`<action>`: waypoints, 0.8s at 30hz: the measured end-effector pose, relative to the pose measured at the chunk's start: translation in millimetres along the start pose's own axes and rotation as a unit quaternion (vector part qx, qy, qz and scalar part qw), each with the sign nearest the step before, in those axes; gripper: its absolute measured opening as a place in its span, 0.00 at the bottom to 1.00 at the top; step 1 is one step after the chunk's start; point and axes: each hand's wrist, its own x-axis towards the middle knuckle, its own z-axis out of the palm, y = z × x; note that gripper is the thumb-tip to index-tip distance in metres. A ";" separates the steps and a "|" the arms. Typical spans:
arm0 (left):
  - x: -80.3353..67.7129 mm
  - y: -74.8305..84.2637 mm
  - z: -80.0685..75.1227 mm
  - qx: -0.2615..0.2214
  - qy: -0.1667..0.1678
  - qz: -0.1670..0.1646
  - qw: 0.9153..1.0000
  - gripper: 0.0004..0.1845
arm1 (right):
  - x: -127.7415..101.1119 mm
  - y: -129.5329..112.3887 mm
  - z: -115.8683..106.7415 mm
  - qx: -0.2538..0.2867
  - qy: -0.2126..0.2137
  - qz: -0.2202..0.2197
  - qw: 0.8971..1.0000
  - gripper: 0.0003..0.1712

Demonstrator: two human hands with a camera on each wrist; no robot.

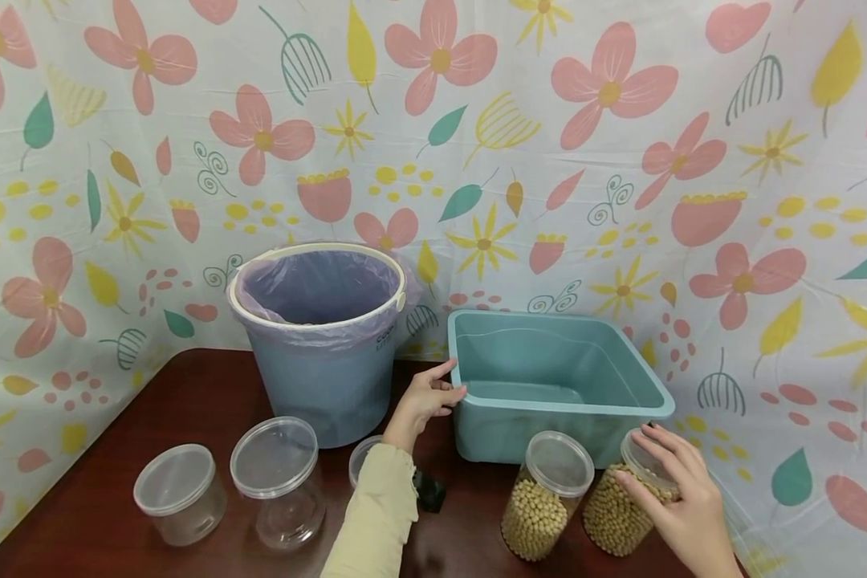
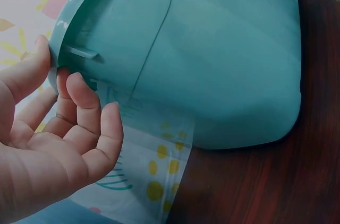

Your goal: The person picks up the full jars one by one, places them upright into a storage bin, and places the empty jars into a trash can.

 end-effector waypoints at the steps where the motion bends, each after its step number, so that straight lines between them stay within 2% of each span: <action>1: -0.1 0.1 -0.2 0.002 0.000 0.000 1.000 0.32 | -0.7 1.4 -0.6 -0.007 -0.002 0.003 1.000 0.30; 3: -5.6 6.3 0.4 0.006 -0.003 -0.003 1.000 0.32 | -2.5 2.7 -1.5 -0.022 -0.008 0.023 0.999 0.31; 8: -6.3 8.2 0.3 0.009 -0.007 -0.008 1.000 0.32 | -5.9 6.5 -2.3 -0.065 -0.017 0.068 0.995 0.31; 10: -1.0 3.6 -0.8 0.010 -0.006 -0.007 1.000 0.32 | -5.5 11.2 -2.4 -0.074 -0.008 0.057 0.996 0.32; 14: -1.4 5.4 -1.3 0.011 -0.006 -0.003 1.000 0.31 | -5.8 18.8 -3.0 -0.094 0.007 0.055 0.994 0.32; 20: -3.0 5.8 -0.7 0.004 -0.007 -0.003 1.000 0.32 | -10.6 22.8 -4.9 -0.129 -0.003 0.140 0.982 0.32; 24: -2.7 4.8 0.3 0.003 -0.004 -0.006 1.000 0.31 | -13.1 25.8 -4.5 -0.147 -0.011 0.174 0.974 0.34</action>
